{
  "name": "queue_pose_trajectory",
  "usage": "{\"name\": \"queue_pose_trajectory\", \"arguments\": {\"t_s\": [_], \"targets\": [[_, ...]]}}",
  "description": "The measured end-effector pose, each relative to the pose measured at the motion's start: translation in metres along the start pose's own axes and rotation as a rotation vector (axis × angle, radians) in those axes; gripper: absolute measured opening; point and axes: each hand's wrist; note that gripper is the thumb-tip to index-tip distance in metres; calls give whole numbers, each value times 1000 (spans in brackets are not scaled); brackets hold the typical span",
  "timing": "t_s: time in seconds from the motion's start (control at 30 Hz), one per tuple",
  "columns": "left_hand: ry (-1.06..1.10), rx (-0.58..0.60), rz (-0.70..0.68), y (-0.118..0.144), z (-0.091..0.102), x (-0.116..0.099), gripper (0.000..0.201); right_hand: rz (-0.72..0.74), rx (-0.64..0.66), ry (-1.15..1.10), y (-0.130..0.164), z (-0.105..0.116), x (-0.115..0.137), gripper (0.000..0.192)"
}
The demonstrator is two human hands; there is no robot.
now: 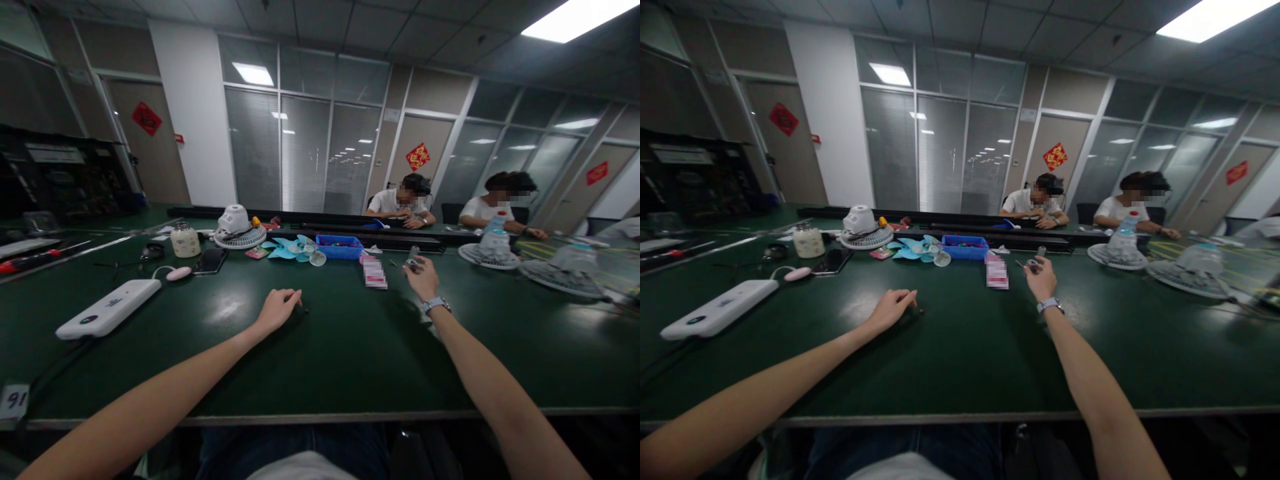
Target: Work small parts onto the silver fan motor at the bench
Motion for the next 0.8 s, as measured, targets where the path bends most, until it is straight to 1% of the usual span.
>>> {"name": "queue_pose_trajectory", "arguments": {"t_s": [0.07,0.13,0.2,0.27,0.33,0.37,0.43,0.47,0.5,0.53,0.63,0.7,0.73,0.8], "targets": [[14,-27,28,0,0,0,50,-44,7,88,-5,0,-19,52],[38,-53,66,-1,0,0,47,-70,36,131,-6,-1,-31,48],[61,-73,111,-1,0,1,42,-76,66,144,-6,-1,-35,45],[74,-93,148,-1,0,1,36,-77,79,162,-5,1,-30,48],[82,-113,171,-1,1,1,32,-28,40,225,0,2,-15,56],[87,-122,179,-1,1,1,31,28,11,258,6,1,-2,60],[94,-136,184,-2,2,0,29,203,-1,280,24,-2,30,61],[96,-140,180,-2,3,-1,29,308,38,250,38,-5,49,59],[96,-142,174,-2,3,-1,29,410,118,192,55,-8,69,55],[95,-141,166,-2,4,-1,29,504,239,125,74,-12,87,50],[86,-137,144,-1,4,0,31,726,661,-32,134,-22,133,45],[75,-133,132,-2,3,1,31,788,887,-67,165,-26,150,45],[70,-131,128,-2,3,2,31,797,966,-74,177,-27,155,45],[63,-128,123,-3,1,4,31,798,1050,-88,190,-30,160,42]]}}
Point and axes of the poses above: each hand's wrist, its own y-axis away from the middle knuckle, its own z-axis out of the back of the hand, x = y × z, and after that the axes turned 2 degrees about -z, right-handed
